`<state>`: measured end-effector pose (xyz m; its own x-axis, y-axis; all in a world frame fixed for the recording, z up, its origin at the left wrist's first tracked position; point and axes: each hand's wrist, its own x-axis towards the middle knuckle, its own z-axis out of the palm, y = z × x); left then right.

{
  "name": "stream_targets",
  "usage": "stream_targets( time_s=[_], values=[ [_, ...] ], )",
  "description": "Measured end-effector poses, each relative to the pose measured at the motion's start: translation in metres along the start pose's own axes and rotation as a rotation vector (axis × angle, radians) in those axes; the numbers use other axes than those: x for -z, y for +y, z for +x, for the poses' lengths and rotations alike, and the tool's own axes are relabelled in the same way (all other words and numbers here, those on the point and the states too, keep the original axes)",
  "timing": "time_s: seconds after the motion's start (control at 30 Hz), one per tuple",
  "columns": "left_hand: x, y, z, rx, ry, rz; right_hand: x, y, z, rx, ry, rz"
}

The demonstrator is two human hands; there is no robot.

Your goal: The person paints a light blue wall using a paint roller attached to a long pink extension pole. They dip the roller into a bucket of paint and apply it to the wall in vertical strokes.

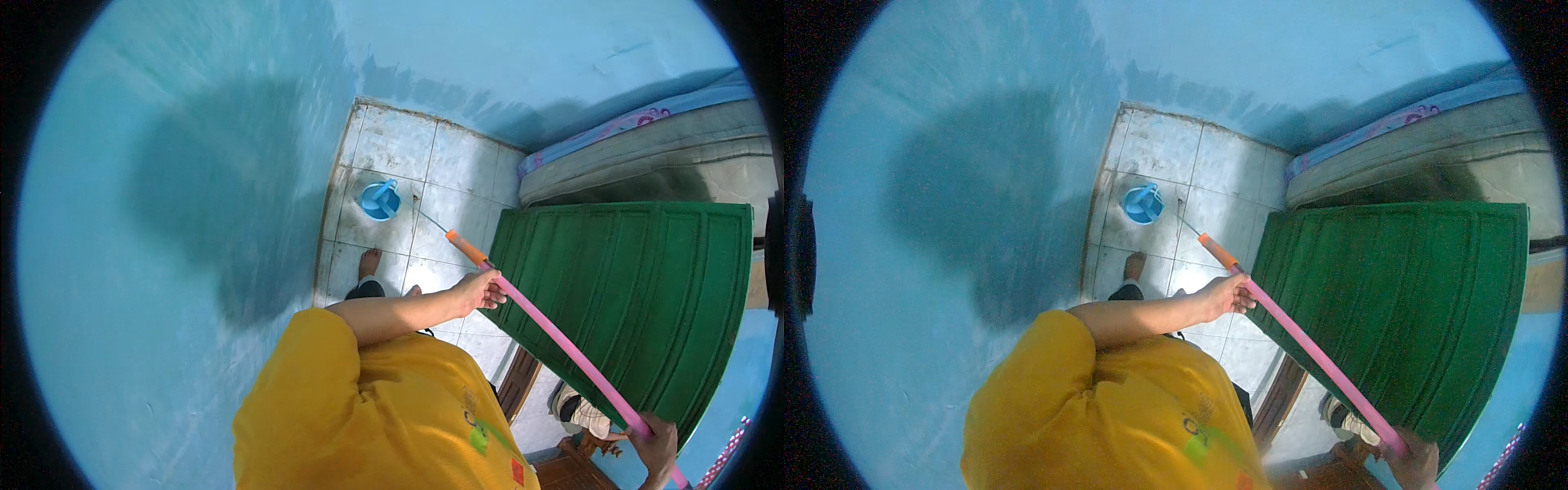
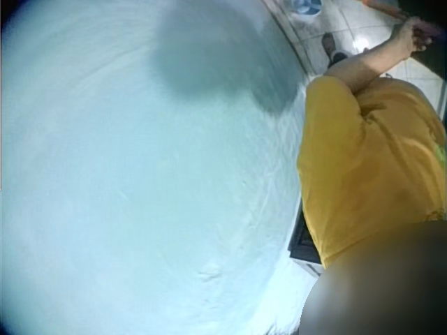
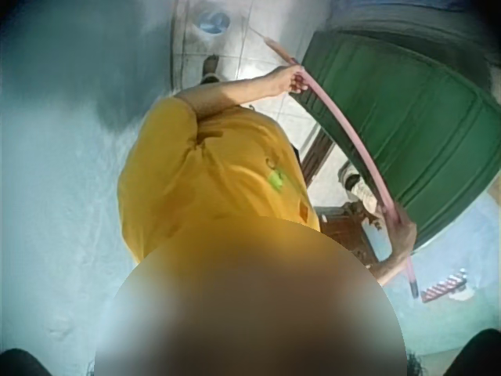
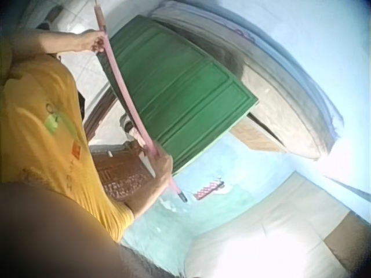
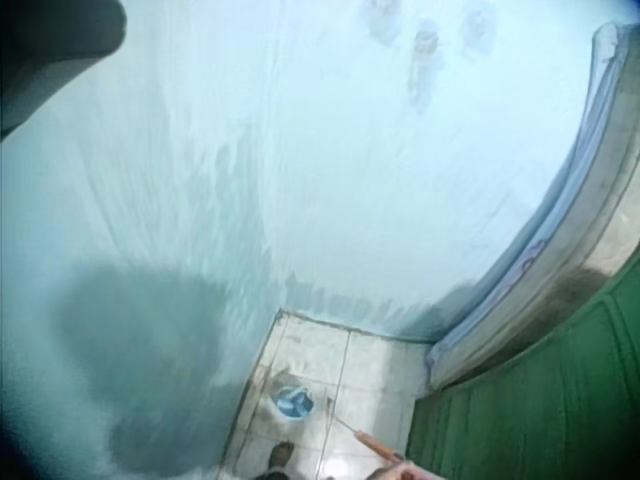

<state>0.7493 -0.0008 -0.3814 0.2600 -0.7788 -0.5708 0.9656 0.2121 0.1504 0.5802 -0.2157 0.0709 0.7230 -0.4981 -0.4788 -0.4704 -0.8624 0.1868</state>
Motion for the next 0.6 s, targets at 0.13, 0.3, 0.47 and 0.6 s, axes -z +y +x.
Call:
stream_targets(
  time_s=[0.13, 0.3, 0.47, 0.6],
  values=[
    [0.005, 0.000, 0.001, 0.069, 0.023, 0.014, 0.009, 0.005, 0.014, 0.020, -0.013, 0.023],
    [0.033, -0.001, 0.032, 0.090, 0.197, 0.029, 0.008, -0.040, 0.052, -0.044, -0.208, -0.029],
    [0.071, 0.002, 0.064, 0.043, 0.426, 0.080, -0.049, -0.058, 0.082, 0.205, -0.112, -0.074],
    [0.097, 0.005, 0.079, -0.025, 0.505, 0.108, -0.074, -0.084, 0.103, 0.219, -0.144, -0.024]
  ],
)
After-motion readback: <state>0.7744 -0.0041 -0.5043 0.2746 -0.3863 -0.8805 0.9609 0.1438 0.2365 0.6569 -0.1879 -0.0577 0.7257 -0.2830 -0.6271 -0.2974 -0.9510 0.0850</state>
